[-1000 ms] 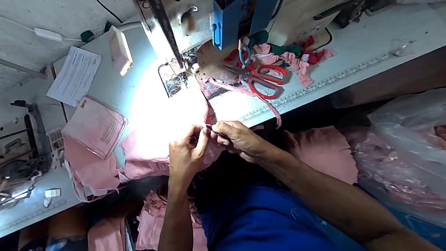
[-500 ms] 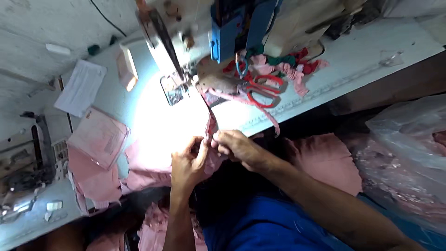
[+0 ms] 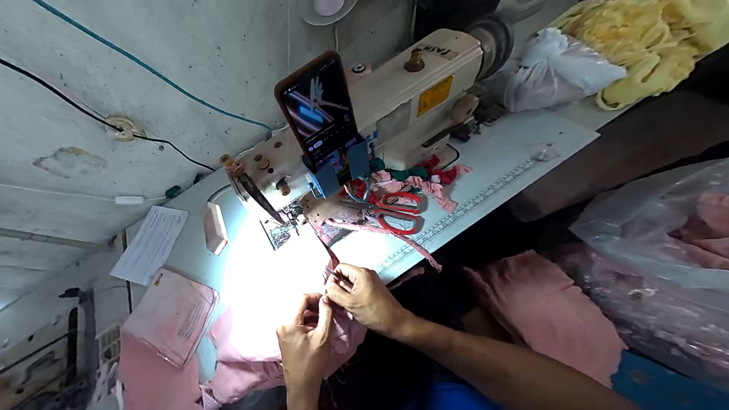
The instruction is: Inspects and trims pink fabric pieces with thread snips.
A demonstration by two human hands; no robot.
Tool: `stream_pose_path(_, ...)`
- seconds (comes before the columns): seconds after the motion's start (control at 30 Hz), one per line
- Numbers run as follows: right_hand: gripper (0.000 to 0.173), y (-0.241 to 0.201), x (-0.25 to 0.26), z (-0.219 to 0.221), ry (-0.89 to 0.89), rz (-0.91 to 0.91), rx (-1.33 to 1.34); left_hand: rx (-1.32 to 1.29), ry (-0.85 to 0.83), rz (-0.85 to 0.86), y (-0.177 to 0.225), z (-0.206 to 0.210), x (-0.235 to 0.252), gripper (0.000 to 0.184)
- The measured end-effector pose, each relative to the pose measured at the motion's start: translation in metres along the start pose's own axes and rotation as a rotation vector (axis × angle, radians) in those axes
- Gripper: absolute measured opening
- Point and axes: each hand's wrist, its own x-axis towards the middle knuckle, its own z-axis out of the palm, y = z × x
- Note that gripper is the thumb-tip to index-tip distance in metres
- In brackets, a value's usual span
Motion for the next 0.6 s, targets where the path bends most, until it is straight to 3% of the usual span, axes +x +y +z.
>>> stream_pose_path(0.23, 0.027, 0.0, -0.008, 0.003, -0.01, -0.118, -0.108, -0.245, -0.163, -0.213, -0.008, -0.015, 0.012, 0.017)
stream_pose_path(0.37, 0.025, 0.001, -0.014, 0.006, 0.063, -0.225, -0.263, -0.168, -0.118, -0.18, -0.005, -0.015, 0.011, 0.015)
stream_pose_path(0.5, 0.02, 0.004, -0.019, 0.016, 0.221, -0.349, -0.426, -0.003, 0.031, -0.105, 0.006, -0.009, 0.005, 0.015)
stream_pose_path(0.6, 0.021, 0.005, -0.02, 0.019, 0.254, -0.354, -0.43, -0.025, 0.014, -0.087, 0.002, -0.007, 0.004, 0.016)
